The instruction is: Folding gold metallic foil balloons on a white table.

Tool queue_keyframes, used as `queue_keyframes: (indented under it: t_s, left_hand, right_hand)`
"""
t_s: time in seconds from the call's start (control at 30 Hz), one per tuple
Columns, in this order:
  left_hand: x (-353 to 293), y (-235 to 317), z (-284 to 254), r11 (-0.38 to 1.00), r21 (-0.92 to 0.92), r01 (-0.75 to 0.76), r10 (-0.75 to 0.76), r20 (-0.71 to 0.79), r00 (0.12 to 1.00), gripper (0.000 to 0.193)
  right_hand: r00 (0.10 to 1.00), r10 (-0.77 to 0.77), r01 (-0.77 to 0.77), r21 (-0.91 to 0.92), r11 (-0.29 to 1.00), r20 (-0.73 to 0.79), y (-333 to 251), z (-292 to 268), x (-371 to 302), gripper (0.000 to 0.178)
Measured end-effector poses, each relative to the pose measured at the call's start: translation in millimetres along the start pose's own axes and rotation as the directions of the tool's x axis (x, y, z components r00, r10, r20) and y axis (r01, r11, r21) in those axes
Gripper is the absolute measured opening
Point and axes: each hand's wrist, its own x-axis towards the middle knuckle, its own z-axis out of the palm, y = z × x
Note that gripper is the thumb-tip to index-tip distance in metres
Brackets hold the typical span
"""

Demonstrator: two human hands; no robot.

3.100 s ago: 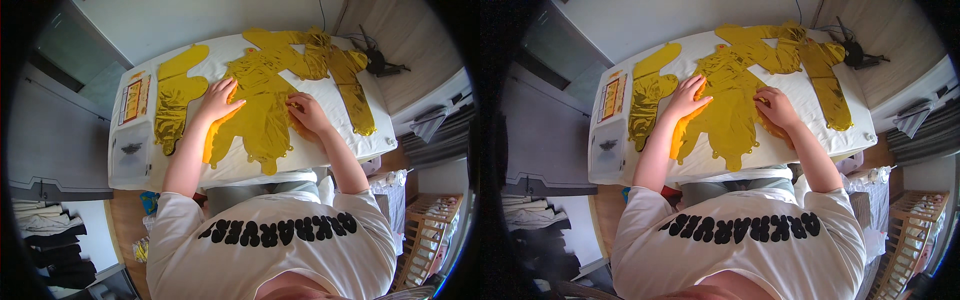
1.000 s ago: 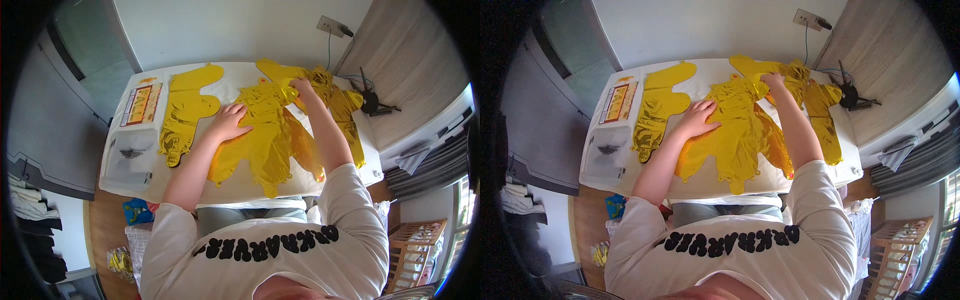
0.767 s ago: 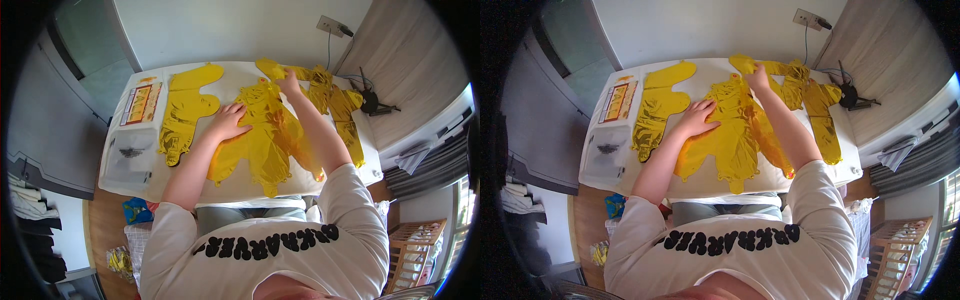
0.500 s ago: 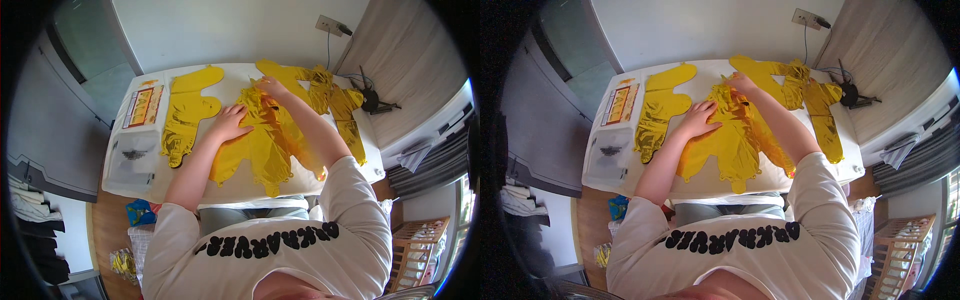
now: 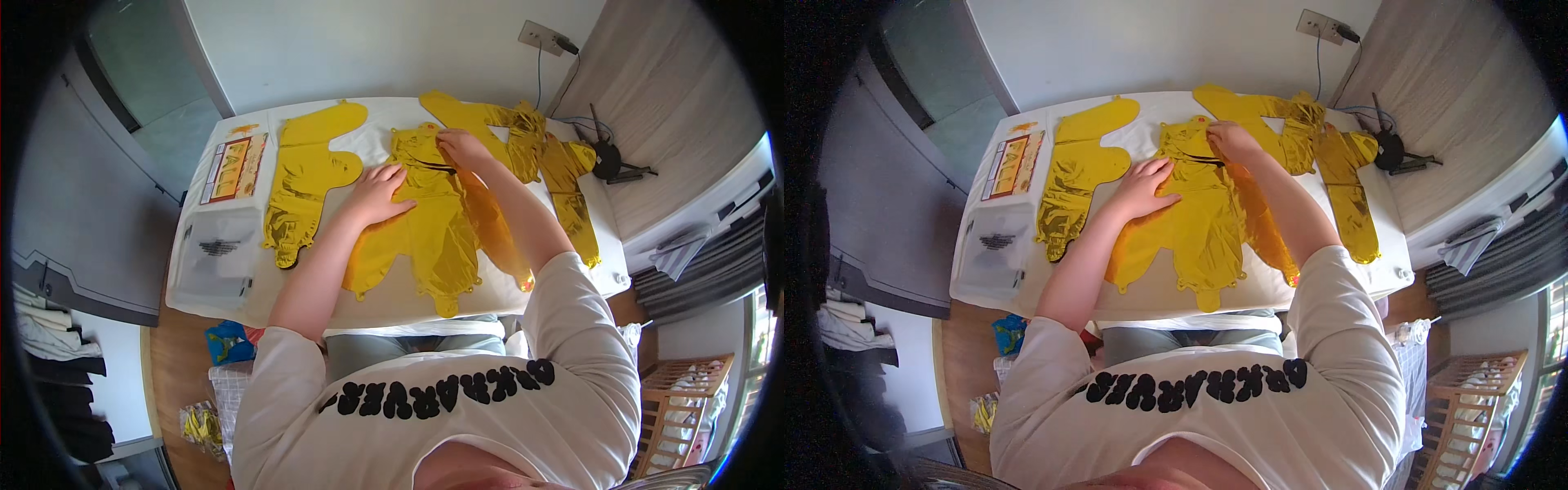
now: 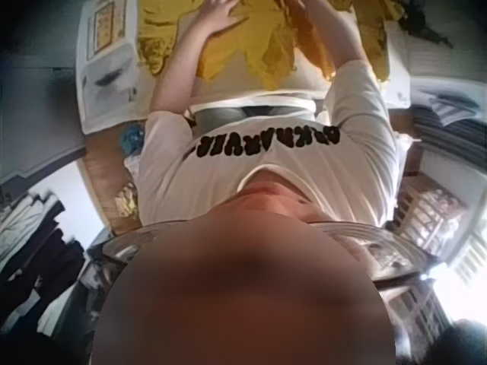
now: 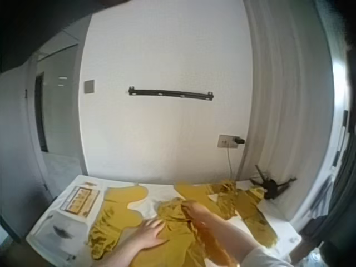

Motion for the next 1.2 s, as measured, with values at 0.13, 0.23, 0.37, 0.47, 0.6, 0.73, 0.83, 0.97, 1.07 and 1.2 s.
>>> queue_keyframes:
  t_s: [0.13,0.23,0.37,0.47,0.6,0.73,0.83,0.97,1.07,1.2]
  left_hand:
    - [-2,-2,0,1.0,0.012,0.002,-0.002,-0.002,1.0,0.086]
    - [-3,-3,1,1.0,0.013,0.003,-0.003,-0.002,1.0,0.086]
    - [-1,-1,1,1.0,0.012,0.005,-0.005,-0.012,1.0,0.084]
    - [0,-1,1,1.0,0.023,-0.005,0.006,-0.018,1.0,0.084]
    - [0,-2,2,1.0,0.005,0.0,0.0,-0.015,1.0,0.083]
    - [-2,-6,5,1.0,0.016,-0.004,0.005,-0.027,1.0,0.083]
    - [-1,-4,5,1.0,0.009,-0.009,0.009,-0.025,1.0,0.084]
    - [2,-1,4,1.0,0.022,-0.016,0.016,-0.02,1.0,0.083]
    - [-1,-3,3,1.0,0.014,-0.001,0.001,-0.026,1.0,0.083]
    - [-7,-8,2,1.0,0.011,0.017,-0.017,-0.02,1.0,0.084]
  right_hand:
    - [0.994,0.101,-0.1,-0.012,0.995,0.046,-11,7,9,0.024]
    - [0.979,0.202,-0.203,-0.079,0.976,-0.02,-19,14,9,0.028]
    - [0.978,0.192,-0.201,-0.124,0.972,-0.08,-18,19,9,0.03]
    - [0.976,0.214,-0.218,-0.14,0.966,-0.043,-18,21,9,0.032]
    - [0.974,0.225,-0.224,-0.165,0.961,-0.016,-24,21,7,0.036]
    - [0.969,0.248,-0.242,-0.2,0.95,0.007,-36,21,5,0.041]
    - [0.975,0.221,-0.215,-0.233,0.948,-0.001,-34,21,2,0.046]
    - [0.969,0.247,-0.231,-0.298,0.926,0.018,-33,21,0,0.05]
    - [0.956,0.289,-0.26,-0.295,0.919,0.056,-42,19,3,0.053]
    - [0.944,0.319,-0.27,-0.351,0.897,0.089,-49,20,7,0.058]
